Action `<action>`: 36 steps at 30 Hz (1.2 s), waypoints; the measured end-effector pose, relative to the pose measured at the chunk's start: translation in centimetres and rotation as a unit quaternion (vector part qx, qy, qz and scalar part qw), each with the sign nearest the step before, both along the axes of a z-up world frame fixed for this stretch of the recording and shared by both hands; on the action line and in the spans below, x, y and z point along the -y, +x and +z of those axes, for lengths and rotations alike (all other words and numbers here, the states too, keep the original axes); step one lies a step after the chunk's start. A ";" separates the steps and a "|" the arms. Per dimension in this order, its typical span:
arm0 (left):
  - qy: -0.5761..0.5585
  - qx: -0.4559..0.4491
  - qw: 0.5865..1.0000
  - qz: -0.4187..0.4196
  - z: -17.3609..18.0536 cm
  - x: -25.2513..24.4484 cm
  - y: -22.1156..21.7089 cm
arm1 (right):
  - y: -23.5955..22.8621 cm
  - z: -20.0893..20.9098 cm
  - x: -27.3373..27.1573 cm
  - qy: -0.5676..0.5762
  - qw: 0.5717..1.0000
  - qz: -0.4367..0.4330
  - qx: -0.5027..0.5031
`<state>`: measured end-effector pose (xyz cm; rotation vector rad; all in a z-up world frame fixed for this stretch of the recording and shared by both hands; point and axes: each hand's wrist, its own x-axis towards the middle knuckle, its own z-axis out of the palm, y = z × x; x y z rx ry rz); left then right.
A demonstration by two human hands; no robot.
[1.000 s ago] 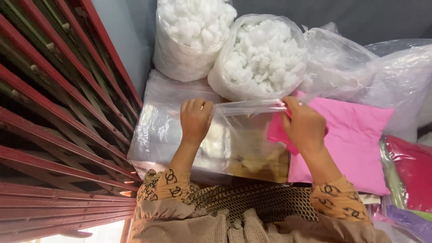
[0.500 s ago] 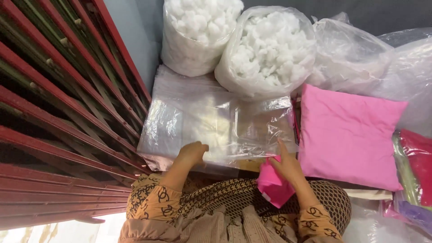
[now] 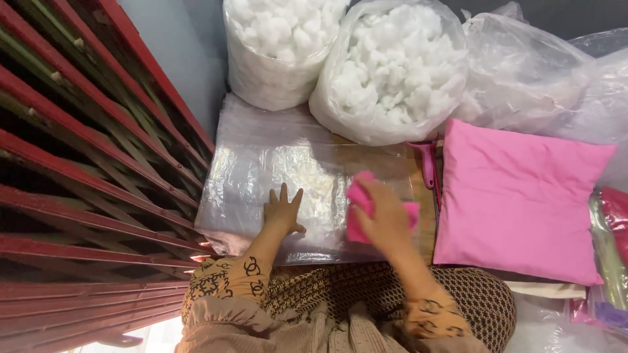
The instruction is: Folding a pink bag and inserting it into a clear plastic sleeve for packaging.
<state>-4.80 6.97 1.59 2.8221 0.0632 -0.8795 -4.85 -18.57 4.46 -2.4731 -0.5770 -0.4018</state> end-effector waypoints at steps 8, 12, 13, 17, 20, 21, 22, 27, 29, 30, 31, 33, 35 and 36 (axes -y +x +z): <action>0.014 -0.049 0.998 0.021 -3.3 -0.5 1.8 | 2.2 -4.8 -3.1 -0.152 0.969 0.020 -0.194; 0.015 -0.049 0.998 0.025 -4.2 0.0 1.6 | 7.7 -11.1 7.1 -0.034 0.968 -0.200 -0.146; 0.013 -0.046 0.999 0.026 -3.4 -0.1 1.9 | 8.2 -10.6 6.1 -0.035 0.969 -0.199 -0.143; 0.017 -0.072 0.997 0.025 -3.9 -0.5 2.9 | 8.2 -13.6 -0.7 -0.011 0.994 -0.096 -0.048; 0.035 -0.076 0.996 0.042 -4.6 -0.5 2.5 | 7.2 -13.8 -6.9 -0.100 0.986 0.041 -0.125; 0.039 -0.080 0.995 0.048 -4.5 -0.3 2.7 | 7.1 -12.8 -8.5 -0.191 0.958 0.090 -0.193; 0.042 -0.079 0.995 0.045 -4.0 -0.5 3.2 | 9.1 -11.3 -7.5 -0.189 0.959 0.087 -0.192; 0.024 -0.065 0.997 0.035 -3.6 -0.7 2.8 | 17.1 -12.7 1.8 -0.183 0.945 -0.186 -0.198; 0.027 -0.062 0.997 0.036 -3.5 -0.9 2.9 | 17.7 -17.3 4.0 -0.136 0.967 -0.196 -0.094; 0.029 -0.064 0.997 0.036 -3.6 -0.8 2.8 | 18.1 -19.6 5.4 -0.088 0.975 -0.203 0.008; 0.025 -0.064 0.997 0.037 -3.2 -0.9 2.9 | 14.5 -16.9 2.7 -0.092 0.975 -0.202 0.008; 0.029 -0.066 0.997 0.031 -2.6 -1.0 3.1 | 6.5 -11.2 -2.6 0.075 0.995 -0.051 -0.050; 0.035 -0.058 0.997 0.030 -4.8 -1.5 3.4 | 1.3 -11.9 -4.6 -0.032 0.993 0.063 -0.090; 0.042 -0.050 0.997 0.030 -5.9 -1.8 3.7 | -1.2 -12.2 -5.7 -0.136 0.966 0.178 -0.126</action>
